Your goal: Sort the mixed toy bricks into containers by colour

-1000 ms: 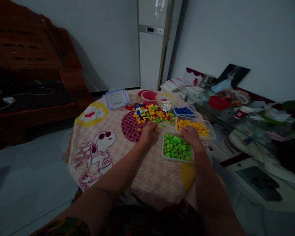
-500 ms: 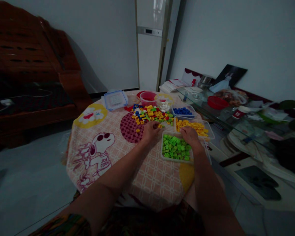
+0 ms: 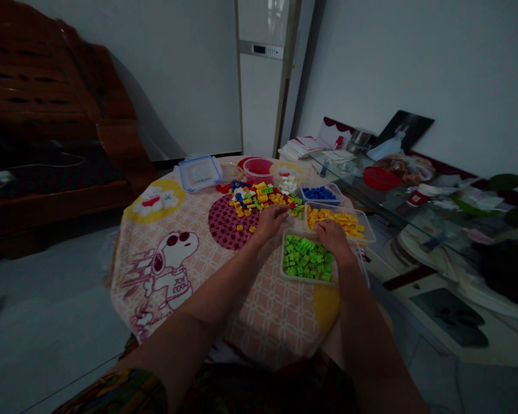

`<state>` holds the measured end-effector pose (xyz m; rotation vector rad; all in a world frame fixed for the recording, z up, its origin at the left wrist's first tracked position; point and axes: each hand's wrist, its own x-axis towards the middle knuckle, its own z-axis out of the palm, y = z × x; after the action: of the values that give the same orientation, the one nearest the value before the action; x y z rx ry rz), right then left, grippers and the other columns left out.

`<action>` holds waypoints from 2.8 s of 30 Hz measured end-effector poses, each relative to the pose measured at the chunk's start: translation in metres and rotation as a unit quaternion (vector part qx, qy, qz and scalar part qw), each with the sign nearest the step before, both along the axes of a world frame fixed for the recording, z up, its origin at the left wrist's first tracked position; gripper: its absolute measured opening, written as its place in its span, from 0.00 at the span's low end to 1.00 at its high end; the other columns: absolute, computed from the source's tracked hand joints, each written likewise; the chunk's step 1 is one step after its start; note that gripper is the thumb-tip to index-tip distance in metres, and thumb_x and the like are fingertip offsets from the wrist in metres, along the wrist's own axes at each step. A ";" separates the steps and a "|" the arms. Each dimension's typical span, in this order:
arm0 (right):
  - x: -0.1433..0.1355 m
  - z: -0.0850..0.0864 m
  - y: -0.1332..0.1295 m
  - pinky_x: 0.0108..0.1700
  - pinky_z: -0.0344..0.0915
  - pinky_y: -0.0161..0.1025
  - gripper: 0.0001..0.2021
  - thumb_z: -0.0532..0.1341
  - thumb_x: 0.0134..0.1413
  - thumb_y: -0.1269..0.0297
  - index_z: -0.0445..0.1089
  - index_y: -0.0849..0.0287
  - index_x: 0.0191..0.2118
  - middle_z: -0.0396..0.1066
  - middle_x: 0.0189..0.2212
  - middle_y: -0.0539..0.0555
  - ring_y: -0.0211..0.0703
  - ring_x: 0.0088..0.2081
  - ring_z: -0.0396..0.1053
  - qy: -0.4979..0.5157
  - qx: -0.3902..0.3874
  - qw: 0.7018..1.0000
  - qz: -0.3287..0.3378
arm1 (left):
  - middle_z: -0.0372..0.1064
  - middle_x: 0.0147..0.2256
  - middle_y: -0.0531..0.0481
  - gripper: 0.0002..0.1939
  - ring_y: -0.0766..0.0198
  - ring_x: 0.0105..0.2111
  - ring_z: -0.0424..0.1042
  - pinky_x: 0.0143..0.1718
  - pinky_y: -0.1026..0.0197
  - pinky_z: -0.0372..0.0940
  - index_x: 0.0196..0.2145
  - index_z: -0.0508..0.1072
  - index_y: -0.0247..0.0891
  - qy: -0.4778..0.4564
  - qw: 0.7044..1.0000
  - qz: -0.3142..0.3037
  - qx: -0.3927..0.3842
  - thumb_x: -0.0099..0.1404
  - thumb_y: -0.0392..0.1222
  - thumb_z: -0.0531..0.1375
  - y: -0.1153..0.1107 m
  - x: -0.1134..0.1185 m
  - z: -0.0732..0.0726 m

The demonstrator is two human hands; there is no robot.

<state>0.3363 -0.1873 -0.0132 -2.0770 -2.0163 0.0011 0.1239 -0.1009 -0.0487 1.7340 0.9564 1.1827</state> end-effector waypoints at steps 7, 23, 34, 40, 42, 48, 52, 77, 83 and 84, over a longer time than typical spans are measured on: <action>0.000 0.001 0.001 0.39 0.56 0.39 0.18 0.52 0.68 0.66 0.78 0.60 0.32 0.78 0.36 0.60 0.45 0.37 0.69 0.004 0.001 1.000 0.003 | 0.82 0.38 0.47 0.13 0.60 0.37 0.78 0.43 0.61 0.71 0.41 0.83 0.35 0.141 0.982 0.125 -0.011 0.61 0.34 0.62 0.004 -0.066 -0.001; 0.002 -0.002 0.002 0.38 0.55 0.39 0.18 0.52 0.66 0.66 0.77 0.60 0.30 0.77 0.33 0.59 0.44 0.35 0.67 0.006 0.014 1.000 0.013 | 0.80 0.28 0.50 0.06 0.64 0.29 0.73 0.33 0.66 0.64 0.30 0.83 0.36 0.315 0.945 -0.083 0.000 0.54 0.37 0.66 -0.001 -0.076 0.013; 0.003 -0.003 0.003 0.40 0.56 0.38 0.17 0.52 0.66 0.67 0.77 0.61 0.32 0.77 0.35 0.59 0.44 0.37 0.69 -0.001 0.006 1.000 0.013 | 0.74 0.24 0.53 0.07 0.68 0.21 0.71 0.27 0.65 0.68 0.36 0.79 0.33 -0.003 0.989 -0.040 -0.142 0.58 0.37 0.66 -0.013 -0.036 0.007; 0.004 -0.004 0.003 0.41 0.58 0.38 0.18 0.51 0.67 0.67 0.77 0.60 0.32 0.78 0.35 0.60 0.45 0.38 0.70 -0.008 0.008 1.000 0.027 | 0.73 0.23 0.54 0.05 0.70 0.21 0.71 0.27 0.67 0.68 0.36 0.79 0.32 -0.082 0.987 -0.068 -0.118 0.59 0.31 0.66 -0.017 0.001 0.016; 0.005 -0.006 0.004 0.42 0.59 0.39 0.19 0.51 0.68 0.67 0.77 0.60 0.32 0.78 0.36 0.61 0.47 0.38 0.71 -0.012 0.010 1.000 0.018 | 0.74 0.23 0.54 0.06 0.69 0.21 0.72 0.28 0.67 0.69 0.37 0.80 0.32 -0.065 0.991 -0.070 -0.092 0.61 0.30 0.65 -0.015 0.012 0.020; 0.006 -0.011 0.006 0.51 0.63 0.40 0.20 0.49 0.66 0.72 0.79 0.64 0.47 0.79 0.47 0.64 0.51 0.48 0.74 -0.004 0.024 1.000 -0.015 | 0.81 0.33 0.51 0.14 0.67 0.29 0.78 0.38 0.65 0.73 0.43 0.82 0.36 0.091 0.992 -0.090 0.002 0.60 0.27 0.62 -0.011 0.047 0.032; 0.006 -0.009 0.005 0.55 0.63 0.41 0.21 0.49 0.65 0.74 0.78 0.65 0.50 0.79 0.50 0.64 0.52 0.52 0.74 0.002 0.010 1.000 -0.012 | 0.81 0.47 0.46 0.20 0.62 0.40 0.80 0.48 0.60 0.73 0.49 0.82 0.38 0.138 0.984 -0.084 0.076 0.61 0.29 0.62 -0.014 0.046 0.033; 0.005 -0.009 0.002 0.50 0.64 0.39 0.20 0.49 0.66 0.72 0.80 0.61 0.44 0.80 0.44 0.62 0.49 0.46 0.74 -0.007 0.016 1.000 -0.012 | 0.78 0.26 0.53 0.05 0.63 0.28 0.71 0.31 0.64 0.57 0.27 0.81 0.39 0.354 0.933 -0.003 -0.059 0.50 0.32 0.70 0.008 -0.122 0.025; 0.006 -0.012 0.003 0.50 0.64 0.41 0.20 0.49 0.65 0.72 0.80 0.61 0.42 0.80 0.42 0.62 0.50 0.45 0.74 -0.006 0.034 0.999 -0.003 | 0.77 0.25 0.54 0.05 0.64 0.27 0.72 0.31 0.64 0.57 0.27 0.81 0.38 0.321 0.944 -0.003 -0.073 0.52 0.30 0.67 0.005 -0.111 0.020; 0.006 -0.012 0.003 0.50 0.64 0.41 0.20 0.49 0.64 0.72 0.80 0.60 0.42 0.80 0.42 0.61 0.50 0.45 0.74 -0.004 0.037 0.999 -0.002 | 0.77 0.25 0.54 0.05 0.64 0.28 0.73 0.31 0.65 0.58 0.28 0.81 0.38 0.317 0.946 -0.002 -0.070 0.52 0.31 0.67 0.005 -0.111 0.019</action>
<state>0.3424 -0.1841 -0.0255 -2.0399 -1.9858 -0.0807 0.0129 -0.0961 -0.0296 2.0345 1.3674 0.5219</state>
